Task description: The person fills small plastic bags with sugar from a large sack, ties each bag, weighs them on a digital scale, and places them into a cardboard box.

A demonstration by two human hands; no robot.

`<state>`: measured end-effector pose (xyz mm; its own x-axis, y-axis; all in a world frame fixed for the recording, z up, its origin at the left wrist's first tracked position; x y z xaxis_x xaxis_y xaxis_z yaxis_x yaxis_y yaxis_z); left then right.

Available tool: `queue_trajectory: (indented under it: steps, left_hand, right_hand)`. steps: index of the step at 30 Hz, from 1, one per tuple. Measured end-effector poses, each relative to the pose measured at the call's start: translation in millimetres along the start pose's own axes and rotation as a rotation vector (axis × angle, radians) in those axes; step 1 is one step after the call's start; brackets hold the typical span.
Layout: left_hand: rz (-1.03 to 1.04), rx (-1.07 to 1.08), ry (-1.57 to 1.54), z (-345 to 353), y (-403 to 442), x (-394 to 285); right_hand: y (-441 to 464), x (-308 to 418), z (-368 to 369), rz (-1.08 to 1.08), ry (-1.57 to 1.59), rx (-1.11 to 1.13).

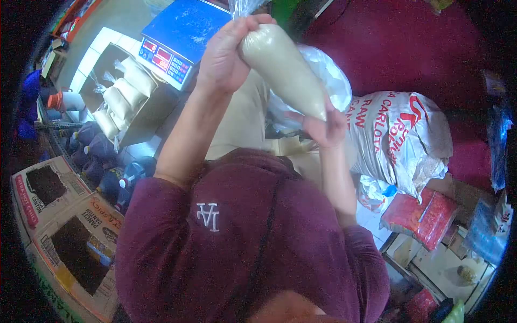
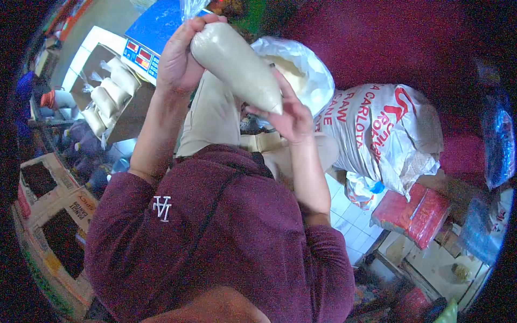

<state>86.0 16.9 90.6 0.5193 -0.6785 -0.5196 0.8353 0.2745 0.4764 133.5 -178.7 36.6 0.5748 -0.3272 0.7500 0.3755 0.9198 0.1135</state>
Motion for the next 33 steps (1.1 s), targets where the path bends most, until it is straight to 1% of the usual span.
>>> queue_trajectory:
  steps: [2,3,4,5,6,7,8,10,11,12,14,15,16,17,18,20,21,22,23,25,26,27,28,29,30,31,32,33]
  left_hand:
    - [-0.027,0.012,0.026,-0.7,-1.7,3.5]
    - [-0.084,-0.050,0.098,-4.8,-4.6,6.5]
    - [-0.144,-0.114,0.169,-9.4,-8.3,9.3]
    - [-0.151,-0.118,0.168,-11.7,-11.6,8.3]
    - [-0.197,-0.192,0.209,-20.8,-15.8,6.6]
    - [-0.241,-0.266,0.252,-28.7,-19.8,5.4]
    - [-0.248,-0.272,0.251,-29.1,-24.2,7.9]
    - [-0.252,-0.190,0.681,-23.1,-28.9,5.5]
    - [-0.233,-0.057,1.156,-10.7,-29.1,-1.5]
    - [-0.118,0.114,1.390,0.7,-31.1,2.1]
    - [0.129,0.331,1.743,16.0,-43.0,16.8]
    - [0.117,0.340,1.731,13.8,-45.8,19.6]
    - [0.161,0.461,1.747,20.6,-50.0,23.7]
    - [0.210,0.579,1.759,26.9,-53.9,28.2]
    - [0.203,0.582,1.749,27.2,-54.8,30.5]
    - [0.201,0.704,1.834,30.5,-58.5,39.5]
    - [0.187,0.758,1.822,31.1,-61.2,41.0]
    - [0.185,0.754,1.823,30.8,-60.9,39.3]
    - [0.166,0.746,1.815,30.1,-59.1,37.3]
    - [0.147,0.736,1.807,28.6,-55.2,32.3]
    - [0.109,0.705,1.765,26.0,-51.4,29.5]
    - [0.073,0.675,1.722,23.1,-48.3,28.1]
    - [0.074,0.673,1.722,21.5,-46.2,28.4]
    - [0.070,0.642,1.698,18.5,-42.3,27.5]
    - [0.069,0.614,1.675,16.7,-38.1,26.6]
    - [-0.070,0.610,1.608,10.7,-34.4,30.9]
    - [-0.065,0.613,1.608,11.9,-31.0,31.6]
    - [-0.106,0.650,1.553,13.0,-27.7,35.3]
  right_hand:
    - [1.7,-18.4,-0.8,0.115,0.265,-0.087]
    - [2.8,-28.9,0.4,0.174,0.399,-0.129]
    - [4.2,-37.0,-0.4,0.175,0.403,-0.132]
    - [5.6,-33.3,-6.1,0.088,-0.139,-0.130]
    - [8.4,-27.0,-0.8,-0.002,-0.683,-0.115]
    - [10.4,-23.4,10.1,-0.052,-1.100,-0.148]
    - [10.3,-24.5,10.1,-0.046,-1.094,-0.152]
    - [17.9,-30.9,15.7,0.023,-1.497,-0.039]
    - [16.1,-27.5,12.5,-0.105,-1.533,-0.129]
    - [16.4,-25.4,6.8,-0.095,-1.530,-0.134]
    - [12.9,-44.9,-35.6,0.374,-0.470,-0.319]
    - [12.0,-47.7,-31.9,0.436,-0.314,-0.291]
    - [13.1,-41.3,-30.8,0.437,-0.306,-0.307]
    - [17.3,-49.2,-12.9,0.572,-0.078,-0.078]
    - [16.1,-52.7,11.3,0.694,0.155,0.156]
    - [16.4,-50.9,34.1,0.722,0.215,0.179]
    - [15.8,-51.1,36.6,0.735,0.071,0.138]
    - [15.7,-49.9,36.3,0.744,-0.076,0.100]
    - [14.7,-47.9,38.8,0.747,-0.076,0.103]
    - [15.1,-27.3,21.3,0.699,-0.702,0.015]
    - [14.5,-23.2,15.0,0.701,-0.702,0.017]
    - [26.9,6.2,19.6,0.344,-1.325,0.125]
    - [25.2,25.9,39.7,-0.092,-1.904,0.236]
    - [26.0,36.5,41.2,-0.093,-1.906,0.235]
    - [28.7,49.6,48.0,-0.111,-2.007,0.267]
    - [30.8,59.9,54.4,-0.128,-2.108,0.300]
    - [31.9,68.6,55.5,-0.131,-2.112,0.297]
    - [31.4,78.5,60.3,-0.229,-2.174,0.277]
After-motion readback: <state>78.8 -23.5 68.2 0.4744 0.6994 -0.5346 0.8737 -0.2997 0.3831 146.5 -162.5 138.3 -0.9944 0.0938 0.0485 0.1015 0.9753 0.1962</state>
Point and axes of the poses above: each hand's wrist, its own y-axis towards the middle knuckle, its own z-axis out of the palm, x = y × z, the point moved 7 cm from there along y, towards the middle knuckle, and after that the axes turned 11 degrees about x, right-handed, at the moved point
